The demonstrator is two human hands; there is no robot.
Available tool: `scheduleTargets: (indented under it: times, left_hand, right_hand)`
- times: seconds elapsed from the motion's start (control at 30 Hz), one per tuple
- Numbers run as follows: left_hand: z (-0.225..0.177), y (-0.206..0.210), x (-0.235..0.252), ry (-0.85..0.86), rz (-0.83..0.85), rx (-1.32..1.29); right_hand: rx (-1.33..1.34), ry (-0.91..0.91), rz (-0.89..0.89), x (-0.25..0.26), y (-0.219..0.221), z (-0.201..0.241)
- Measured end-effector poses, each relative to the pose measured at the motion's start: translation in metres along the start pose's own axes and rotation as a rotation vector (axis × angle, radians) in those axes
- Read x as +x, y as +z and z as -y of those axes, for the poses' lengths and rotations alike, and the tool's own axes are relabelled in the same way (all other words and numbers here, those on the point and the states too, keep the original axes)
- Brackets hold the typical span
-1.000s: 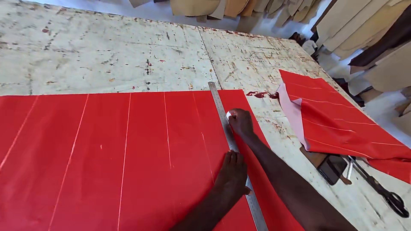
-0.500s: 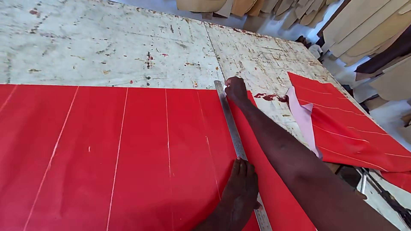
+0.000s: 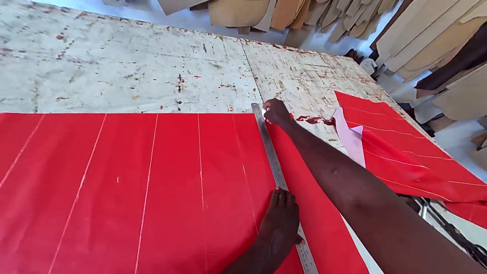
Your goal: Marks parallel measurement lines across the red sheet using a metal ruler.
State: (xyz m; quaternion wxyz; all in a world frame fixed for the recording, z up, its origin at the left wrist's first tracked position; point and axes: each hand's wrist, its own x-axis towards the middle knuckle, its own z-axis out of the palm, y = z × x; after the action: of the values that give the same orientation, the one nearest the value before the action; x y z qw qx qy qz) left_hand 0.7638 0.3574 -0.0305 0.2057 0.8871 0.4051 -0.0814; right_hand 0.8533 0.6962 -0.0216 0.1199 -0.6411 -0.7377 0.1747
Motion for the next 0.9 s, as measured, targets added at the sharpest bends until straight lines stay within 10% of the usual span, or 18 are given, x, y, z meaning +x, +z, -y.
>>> scheduleTargets:
  times: [0.33,0.7,0.9]
  left_hand:
    - [0.002,0.010,-0.002,-0.014,-0.051,0.026]
    - [-0.003,0.012,-0.010,-0.070,-0.146,0.037]
    - [-0.008,0.011,-0.011,-0.099,-0.131,0.042]
  right_hand:
    - [-0.013,0.053,0.013,-0.015,-0.002,0.003]
    - [0.087,0.072,0.185,-0.308,-0.019,-0.014]
    - [0.134,0.090,0.090,-0.339,-0.006,-0.019]
